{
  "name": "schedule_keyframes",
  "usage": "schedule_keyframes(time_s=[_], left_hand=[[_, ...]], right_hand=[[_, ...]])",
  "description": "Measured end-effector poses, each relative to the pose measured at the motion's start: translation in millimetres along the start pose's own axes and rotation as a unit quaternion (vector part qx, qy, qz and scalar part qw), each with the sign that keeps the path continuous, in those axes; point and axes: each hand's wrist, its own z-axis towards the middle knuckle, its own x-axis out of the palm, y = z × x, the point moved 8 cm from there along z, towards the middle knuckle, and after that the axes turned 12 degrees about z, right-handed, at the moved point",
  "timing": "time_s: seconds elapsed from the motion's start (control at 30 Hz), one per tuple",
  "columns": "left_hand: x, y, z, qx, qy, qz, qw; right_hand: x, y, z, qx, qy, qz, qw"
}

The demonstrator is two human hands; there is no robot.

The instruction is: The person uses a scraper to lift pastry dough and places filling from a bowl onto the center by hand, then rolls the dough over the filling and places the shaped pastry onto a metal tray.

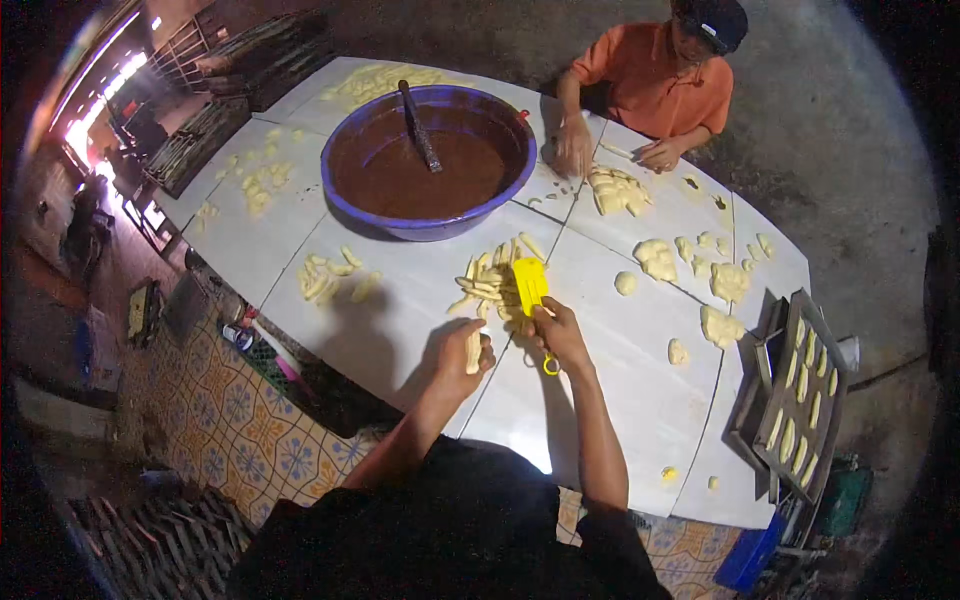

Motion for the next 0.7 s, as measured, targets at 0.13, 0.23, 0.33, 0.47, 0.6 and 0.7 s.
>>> schedule_keyframes(time_s=[0.13, 0.23, 0.33, 0.47, 0.6, 0.7], left_hand=[[-30, 20, 8, -0.045, 0.070, -0.116, 0.990], [-28, 21, 8, -0.053, -0.018, -0.153, 0.987], [-9, 26, 13, -0.067, -0.036, -0.146, 0.986], [15, 34, 9, -0.066, -0.031, -0.134, 0.988], [10, 39, 5, -0.040, -0.080, -0.109, 0.990], [8, 40, 4, -0.015, -0.068, -0.114, 0.991]], right_hand=[[-2, 9, -19, -0.092, -0.086, -0.034, 0.992], [17, 12, -77, -0.225, -0.105, -0.221, 0.943], [61, -11, -120, -0.218, -0.047, -0.315, 0.923], [59, -35, -133, -0.183, -0.082, -0.356, 0.913], [57, -31, -135, -0.175, -0.092, -0.373, 0.907], [57, -38, -136, -0.174, -0.079, -0.382, 0.904]])
